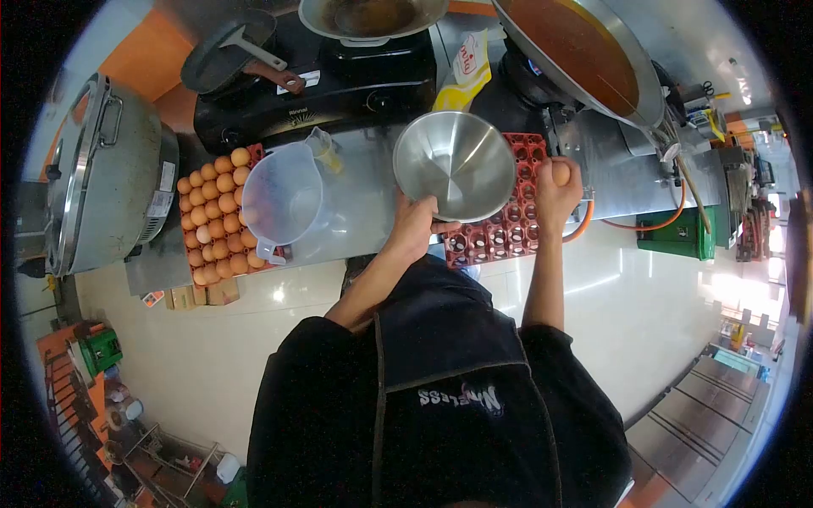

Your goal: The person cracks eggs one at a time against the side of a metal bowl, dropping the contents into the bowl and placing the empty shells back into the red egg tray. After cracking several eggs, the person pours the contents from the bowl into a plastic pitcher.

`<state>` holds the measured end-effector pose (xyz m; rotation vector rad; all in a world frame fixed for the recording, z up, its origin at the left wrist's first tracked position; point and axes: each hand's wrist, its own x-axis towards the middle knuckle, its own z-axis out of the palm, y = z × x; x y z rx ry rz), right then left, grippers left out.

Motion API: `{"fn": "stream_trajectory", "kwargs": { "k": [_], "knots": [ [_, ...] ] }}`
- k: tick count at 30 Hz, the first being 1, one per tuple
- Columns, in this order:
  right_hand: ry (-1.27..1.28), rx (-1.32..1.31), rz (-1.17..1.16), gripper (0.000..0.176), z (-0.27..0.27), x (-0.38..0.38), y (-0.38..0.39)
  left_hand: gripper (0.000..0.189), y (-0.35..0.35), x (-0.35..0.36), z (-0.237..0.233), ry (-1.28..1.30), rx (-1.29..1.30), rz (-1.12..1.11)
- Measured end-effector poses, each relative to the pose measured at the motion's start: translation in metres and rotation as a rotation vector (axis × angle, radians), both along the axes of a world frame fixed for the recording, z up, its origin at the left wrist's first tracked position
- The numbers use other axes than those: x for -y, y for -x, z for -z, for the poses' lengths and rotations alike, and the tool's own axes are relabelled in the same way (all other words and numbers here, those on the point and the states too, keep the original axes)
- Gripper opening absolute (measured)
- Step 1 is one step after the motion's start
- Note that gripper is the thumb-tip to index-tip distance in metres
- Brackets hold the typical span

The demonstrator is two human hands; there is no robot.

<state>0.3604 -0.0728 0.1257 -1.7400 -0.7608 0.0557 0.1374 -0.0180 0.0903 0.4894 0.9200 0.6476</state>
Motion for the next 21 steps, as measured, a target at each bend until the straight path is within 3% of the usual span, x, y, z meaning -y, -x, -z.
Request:
{"fn": "stream_trajectory", "kwargs": {
  "k": [2, 3, 5, 6, 8, 12, 14, 21],
  "knots": [
    [0.143, 0.091, -0.077, 0.018, -0.012, -0.004, -0.001, 0.066, -0.005, 0.002, 0.011, -0.002, 0.004, 0.024],
    [0.228, 0.032, -0.254, 0.028, -0.010, -0.007, -0.004, 0.065, -0.008, 0.004, 0.015, -0.005, 0.006, 0.048],
    [0.268, 0.397, -0.581, 0.031, -0.006, -0.020, 0.000, 0.065, -0.015, 0.012, 0.006, -0.030, 0.000, 0.064],
    [0.270, 0.397, -0.571, 0.031, -0.003, -0.026, 0.006, 0.066, -0.019, 0.015, 0.002, -0.059, -0.007, 0.070],
    [0.377, 0.619, -0.840, 0.027, 0.002, -0.036, 0.018, 0.067, -0.024, 0.018, 0.011, -0.054, -0.004, 0.084],
    [0.542, 0.654, -0.875, 0.025, 0.005, -0.040, 0.033, 0.075, -0.025, 0.017, 0.010, -0.042, 0.042, 0.114],
    [0.629, 0.585, -0.899, 0.032, 0.021, -0.042, 0.033, 0.075, -0.027, 0.019, 0.014, -0.047, 0.046, 0.106],
    [0.665, 0.596, -0.826, 0.032, 0.036, -0.045, 0.034, 0.073, -0.031, 0.022, 0.014, -0.066, 0.046, 0.107]
  ]
}}
